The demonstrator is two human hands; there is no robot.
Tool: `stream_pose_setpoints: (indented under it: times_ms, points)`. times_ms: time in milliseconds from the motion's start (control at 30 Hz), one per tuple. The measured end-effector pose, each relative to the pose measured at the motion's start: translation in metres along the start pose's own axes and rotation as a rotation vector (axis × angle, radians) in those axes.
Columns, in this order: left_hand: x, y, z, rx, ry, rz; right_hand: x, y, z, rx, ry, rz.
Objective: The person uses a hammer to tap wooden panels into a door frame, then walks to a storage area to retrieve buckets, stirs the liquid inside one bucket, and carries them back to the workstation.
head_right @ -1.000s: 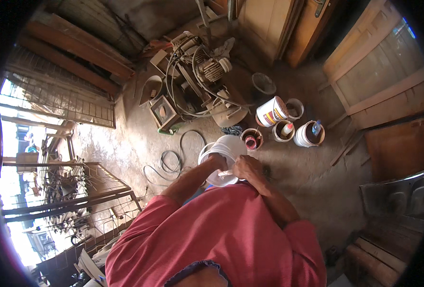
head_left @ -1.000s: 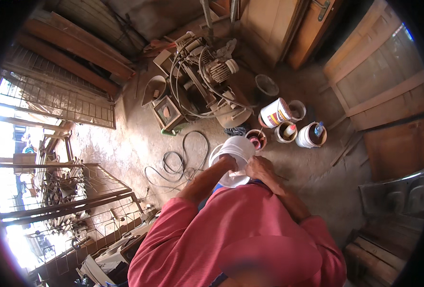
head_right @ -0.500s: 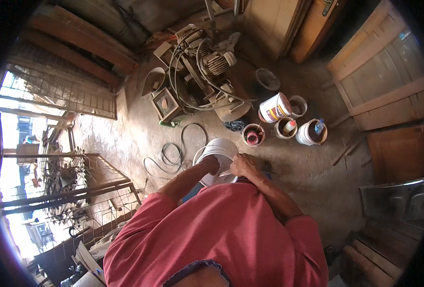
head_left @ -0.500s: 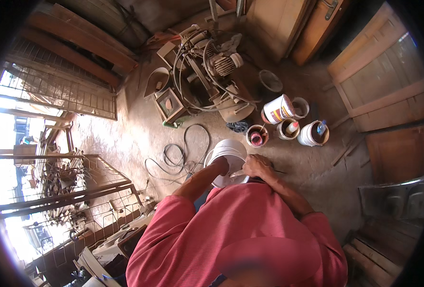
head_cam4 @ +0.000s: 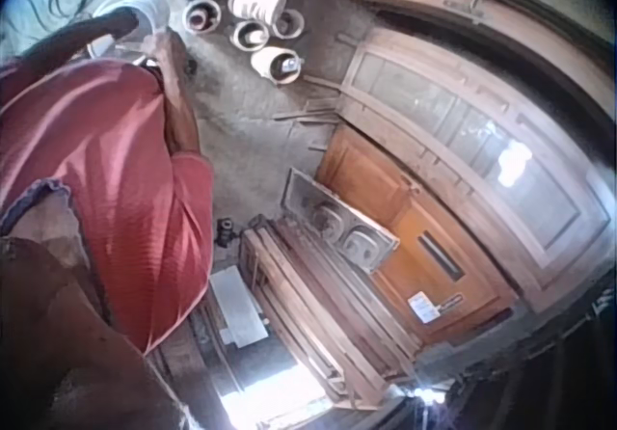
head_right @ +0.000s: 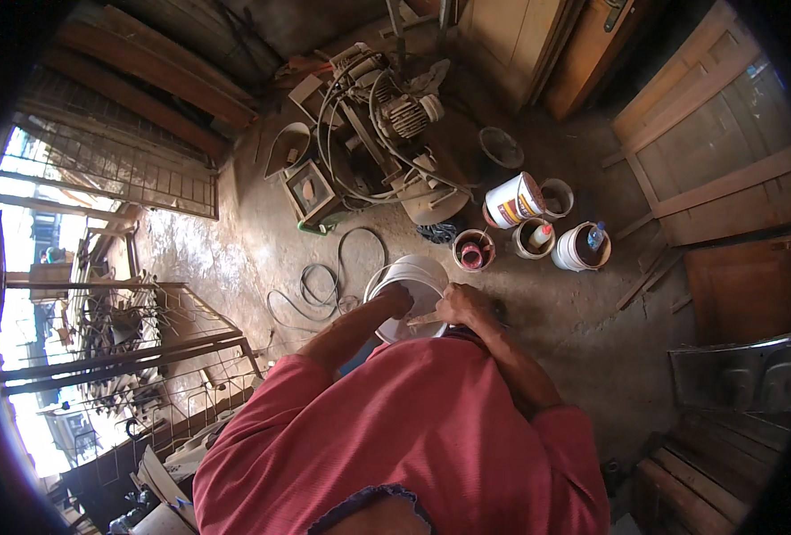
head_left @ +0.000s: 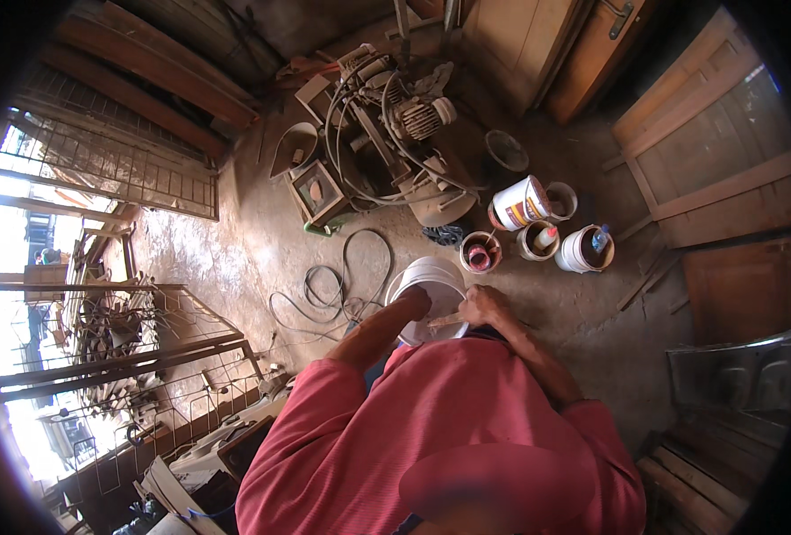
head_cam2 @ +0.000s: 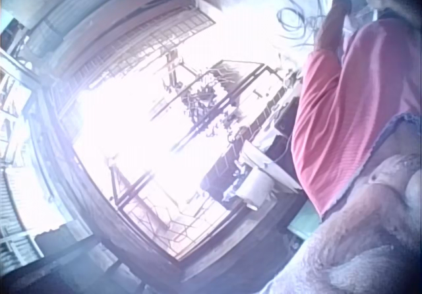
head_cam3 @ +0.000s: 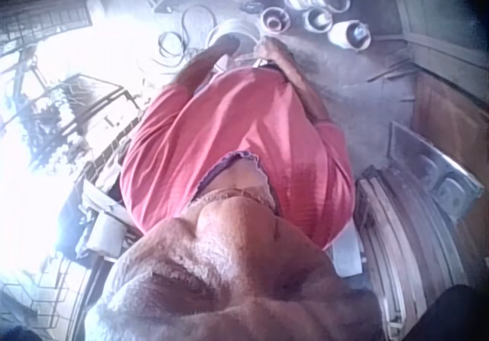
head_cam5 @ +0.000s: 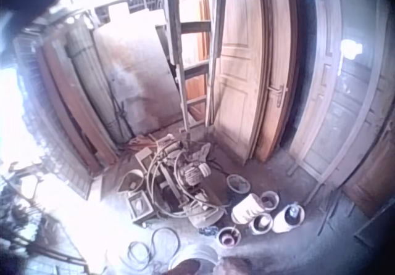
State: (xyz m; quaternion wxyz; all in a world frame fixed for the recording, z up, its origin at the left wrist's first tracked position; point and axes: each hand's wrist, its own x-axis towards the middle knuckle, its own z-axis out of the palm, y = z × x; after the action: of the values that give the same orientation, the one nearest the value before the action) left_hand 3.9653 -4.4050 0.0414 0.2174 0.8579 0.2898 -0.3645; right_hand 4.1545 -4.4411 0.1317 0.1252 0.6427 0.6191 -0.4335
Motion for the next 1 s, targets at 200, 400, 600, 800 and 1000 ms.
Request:
stream_pose_setpoints:
  times_ms: [200,400,600,800,1000]
  points:
    - [0.023,-0.012,0.003,-1.332,0.164,-0.271,-0.004,-0.009,-0.012,0.028,0.054,-0.054]
    - [0.018,0.004,-0.021,-0.880,0.098,0.024,0.018,0.024,-0.005,-0.120,0.006,-0.332]
    - [0.043,0.004,0.020,-0.778,0.227,0.085,0.022,0.030,0.009,0.090,-0.183,-0.091]
    - [0.076,-0.008,0.058,-0.580,0.376,0.094,0.032,0.044,0.021,-0.253,-0.064,-0.595]
    - [0.069,0.006,0.037,-0.550,0.567,0.175,0.000,0.026,-0.004,0.335,-0.150,-0.147]
